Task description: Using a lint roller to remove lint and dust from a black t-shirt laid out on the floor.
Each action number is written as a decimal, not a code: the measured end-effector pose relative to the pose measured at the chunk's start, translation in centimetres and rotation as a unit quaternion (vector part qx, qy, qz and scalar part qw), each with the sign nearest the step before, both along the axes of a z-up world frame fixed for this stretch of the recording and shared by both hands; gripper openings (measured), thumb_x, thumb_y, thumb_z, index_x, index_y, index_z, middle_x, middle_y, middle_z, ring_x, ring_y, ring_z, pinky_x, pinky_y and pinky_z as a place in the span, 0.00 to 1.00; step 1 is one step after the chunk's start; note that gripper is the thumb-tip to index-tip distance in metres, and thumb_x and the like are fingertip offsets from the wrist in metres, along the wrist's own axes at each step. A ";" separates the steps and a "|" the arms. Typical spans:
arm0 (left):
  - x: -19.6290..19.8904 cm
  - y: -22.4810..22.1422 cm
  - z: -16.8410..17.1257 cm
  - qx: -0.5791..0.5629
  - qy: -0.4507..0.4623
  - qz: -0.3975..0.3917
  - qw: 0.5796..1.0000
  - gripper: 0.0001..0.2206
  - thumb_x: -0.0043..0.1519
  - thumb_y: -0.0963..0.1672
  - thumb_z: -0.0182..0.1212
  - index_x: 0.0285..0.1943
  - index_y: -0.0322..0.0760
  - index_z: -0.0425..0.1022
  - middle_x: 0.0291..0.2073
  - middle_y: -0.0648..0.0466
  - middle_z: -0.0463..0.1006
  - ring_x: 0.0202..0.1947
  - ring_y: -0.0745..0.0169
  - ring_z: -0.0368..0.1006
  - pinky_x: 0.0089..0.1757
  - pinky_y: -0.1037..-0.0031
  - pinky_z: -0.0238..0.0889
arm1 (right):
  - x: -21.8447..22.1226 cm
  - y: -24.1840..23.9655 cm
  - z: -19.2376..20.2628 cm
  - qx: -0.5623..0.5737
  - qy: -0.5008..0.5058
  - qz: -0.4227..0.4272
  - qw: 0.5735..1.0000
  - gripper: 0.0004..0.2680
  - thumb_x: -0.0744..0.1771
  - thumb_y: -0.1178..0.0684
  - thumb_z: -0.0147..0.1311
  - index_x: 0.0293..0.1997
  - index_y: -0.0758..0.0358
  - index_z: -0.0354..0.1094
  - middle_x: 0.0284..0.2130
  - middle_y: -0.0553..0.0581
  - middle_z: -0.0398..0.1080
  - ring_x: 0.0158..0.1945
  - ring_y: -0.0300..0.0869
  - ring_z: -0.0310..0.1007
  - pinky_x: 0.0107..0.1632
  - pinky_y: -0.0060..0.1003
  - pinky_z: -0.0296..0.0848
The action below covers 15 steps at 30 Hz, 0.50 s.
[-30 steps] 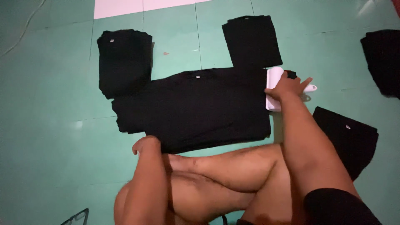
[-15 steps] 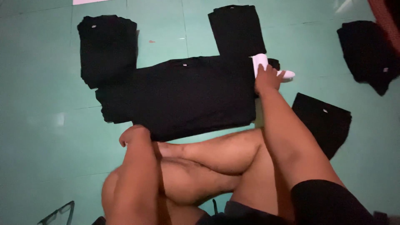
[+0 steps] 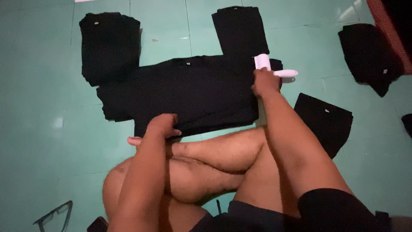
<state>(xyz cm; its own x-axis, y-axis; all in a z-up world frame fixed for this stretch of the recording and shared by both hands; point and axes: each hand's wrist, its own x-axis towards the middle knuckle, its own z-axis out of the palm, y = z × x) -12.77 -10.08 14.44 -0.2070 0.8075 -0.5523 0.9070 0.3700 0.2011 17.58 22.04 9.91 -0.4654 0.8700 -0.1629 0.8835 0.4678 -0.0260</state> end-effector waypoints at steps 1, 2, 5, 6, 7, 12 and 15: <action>0.3 0.8 -1.3 -0.001 -0.003 0.002 1.000 0.23 0.51 0.51 0.77 0.53 0.39 0.79 0.46 0.44 0.83 0.52 0.40 0.79 0.48 0.51 0.72 | -1.0 -1.6 1.1 -0.001 -0.003 0.002 1.000 0.20 0.63 0.48 0.67 0.59 0.60 0.71 0.54 0.66 0.69 0.57 0.66 0.69 0.51 0.69 0.70; 0.5 1.4 -2.6 0.024 0.031 -0.071 0.997 0.26 0.49 0.53 0.76 0.54 0.41 0.79 0.47 0.46 0.82 0.51 0.42 0.79 0.47 0.51 0.74 | -2.1 -3.3 2.3 -0.024 0.007 0.075 0.997 0.15 0.63 0.49 0.64 0.53 0.60 0.73 0.49 0.64 0.73 0.55 0.63 0.73 0.51 0.64 0.72; 2.0 2.4 -3.6 0.072 0.064 -0.177 0.979 0.30 0.50 0.54 0.75 0.60 0.41 0.74 0.52 0.49 0.78 0.53 0.44 0.77 0.49 0.51 0.72 | -6.2 -10.2 6.3 -0.105 -0.044 0.209 0.971 0.12 0.63 0.46 0.60 0.46 0.57 0.77 0.45 0.61 0.78 0.54 0.58 0.77 0.53 0.56 0.74; 2.7 3.0 -3.4 0.098 0.064 -0.221 0.968 0.31 0.53 0.51 0.74 0.65 0.40 0.71 0.55 0.48 0.75 0.56 0.43 0.74 0.52 0.50 0.69 | -7.4 -12.7 7.8 -0.158 -0.105 0.258 0.947 0.13 0.63 0.41 0.60 0.46 0.55 0.79 0.46 0.59 0.80 0.55 0.56 0.78 0.54 0.54 0.74; 3.2 3.3 -4.8 0.098 0.063 -0.218 0.969 0.31 0.53 0.51 0.74 0.65 0.40 0.71 0.55 0.48 0.75 0.56 0.43 0.74 0.52 0.50 0.69 | -7.9 -13.9 6.8 -0.158 -0.107 0.261 0.946 0.13 0.63 0.41 0.60 0.46 0.55 0.79 0.46 0.59 0.80 0.55 0.56 0.78 0.54 0.54 0.74; 4.2 4.0 -5.8 0.138 0.037 -0.112 0.983 0.11 0.61 0.47 0.59 0.51 0.47 0.80 0.45 0.52 0.80 0.46 0.45 0.80 0.45 0.56 0.72 | -9.0 -15.7 0.9 -0.125 -0.134 0.371 0.910 0.14 0.63 0.47 0.59 0.51 0.61 0.76 0.49 0.61 0.77 0.55 0.58 0.76 0.55 0.57 0.70; 2.2 3.5 -4.8 0.143 -0.046 0.028 0.988 0.13 0.63 0.51 0.54 0.48 0.46 0.77 0.42 0.43 0.82 0.48 0.36 0.78 0.46 0.51 0.71 | -8.5 -15.4 2.3 -0.153 -0.095 0.318 0.931 0.13 0.65 0.50 0.55 0.52 0.63 0.74 0.50 0.65 0.77 0.55 0.62 0.76 0.54 0.59 0.71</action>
